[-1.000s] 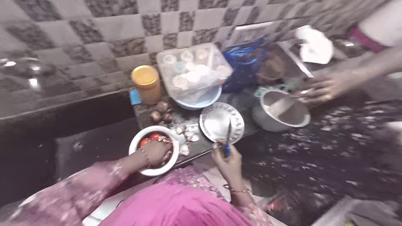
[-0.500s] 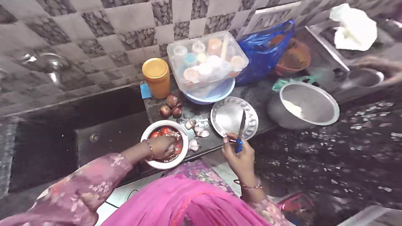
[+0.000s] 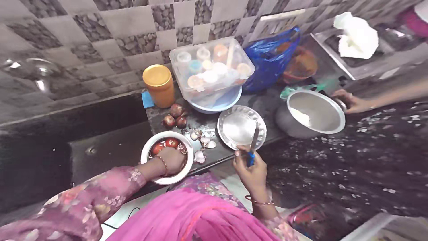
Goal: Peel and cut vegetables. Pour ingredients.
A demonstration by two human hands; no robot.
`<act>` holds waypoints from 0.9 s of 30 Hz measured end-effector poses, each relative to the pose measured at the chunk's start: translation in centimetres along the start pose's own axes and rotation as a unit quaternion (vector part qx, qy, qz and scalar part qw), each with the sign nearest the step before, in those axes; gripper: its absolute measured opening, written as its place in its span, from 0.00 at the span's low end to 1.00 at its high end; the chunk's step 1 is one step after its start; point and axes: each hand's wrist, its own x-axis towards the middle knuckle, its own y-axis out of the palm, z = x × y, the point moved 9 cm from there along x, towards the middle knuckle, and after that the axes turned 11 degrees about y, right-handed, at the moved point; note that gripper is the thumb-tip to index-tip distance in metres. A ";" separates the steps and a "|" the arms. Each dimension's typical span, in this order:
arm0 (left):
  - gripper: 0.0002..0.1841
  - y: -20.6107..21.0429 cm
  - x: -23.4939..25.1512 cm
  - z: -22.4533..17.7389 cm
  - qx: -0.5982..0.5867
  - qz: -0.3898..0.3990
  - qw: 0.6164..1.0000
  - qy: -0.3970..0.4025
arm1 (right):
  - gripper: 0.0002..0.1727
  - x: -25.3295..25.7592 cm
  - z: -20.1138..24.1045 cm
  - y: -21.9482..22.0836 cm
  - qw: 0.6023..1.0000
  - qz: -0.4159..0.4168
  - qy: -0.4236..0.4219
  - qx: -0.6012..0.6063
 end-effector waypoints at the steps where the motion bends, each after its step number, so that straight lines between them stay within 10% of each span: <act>1: 0.23 0.0 0.2 0.5 -0.002 -0.019 1.000 -0.005 | 0.18 0.0 0.0 0.0 1.000 0.001 -0.002 -0.001; 10: 0.25 1.0 -0.5 2.9 -0.085 -0.148 0.985 0.017 | 0.21 0.4 0.6 2.2 0.998 0.062 0.001 -0.012; 16: 0.21 0.9 -1.6 3.1 -0.176 -0.168 0.946 0.215 | 0.25 -0.3 1.3 6.3 0.974 0.222 0.037 0.014; 20: 0.16 0.1 -3.7 5.0 -0.303 -0.290 0.893 0.163 | 0.20 -1.6 3.4 8.5 0.955 0.288 -0.032 0.066; 27: 0.15 1.6 -6.7 6.1 -0.649 -0.573 0.495 0.066 | 0.15 -2.7 6.5 12.9 0.919 0.383 -0.027 0.088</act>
